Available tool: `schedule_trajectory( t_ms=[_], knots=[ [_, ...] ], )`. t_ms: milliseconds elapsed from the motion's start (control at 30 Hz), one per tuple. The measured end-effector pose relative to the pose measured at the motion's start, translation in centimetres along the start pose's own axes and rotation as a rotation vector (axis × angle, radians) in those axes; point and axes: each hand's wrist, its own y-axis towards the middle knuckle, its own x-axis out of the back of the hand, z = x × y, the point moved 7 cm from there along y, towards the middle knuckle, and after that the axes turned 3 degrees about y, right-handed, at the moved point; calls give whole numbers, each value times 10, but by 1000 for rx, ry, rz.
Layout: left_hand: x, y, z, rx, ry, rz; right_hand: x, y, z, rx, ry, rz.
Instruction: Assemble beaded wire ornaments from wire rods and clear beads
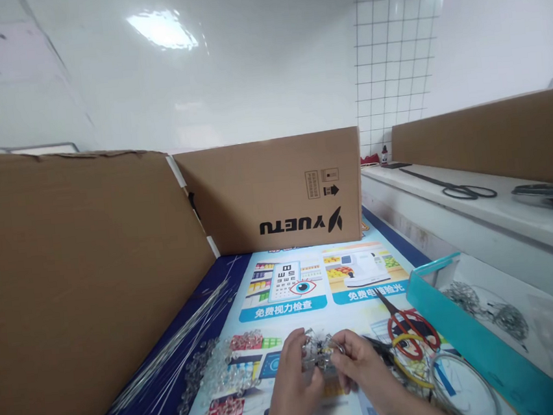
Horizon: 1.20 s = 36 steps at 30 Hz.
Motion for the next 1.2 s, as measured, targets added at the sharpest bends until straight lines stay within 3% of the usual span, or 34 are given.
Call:
schedule_trajectory(
  t_ms=[267, 400, 500, 600, 700, 833, 1000, 1200],
  knots=[
    [-2, -3, -2, -126, 127, 5, -1, 3, -9, 38, -1, -39],
    [2, 2, -1, -52, -110, 178, 8, 2, -3, 32, 29, -84],
    [7, 8, 4, 120, -415, 287, 19, 3, -1, 3, 64, -122],
    [10, 13, 11, 264, -561, 259, 24, 5, -4, -27, 131, -114],
    [7, 14, 19, 325, -604, 174, 24, 7, -7, -35, 182, -104],
    [4, 16, 21, 232, -676, 101, 22, 10, -10, -57, 159, -72],
    [2, 18, 21, 146, -666, 148, 22, 12, -11, -45, 100, -15],
    [2, 17, 20, 168, -655, 191, 22, 14, -15, -32, 78, 21]
  ],
)
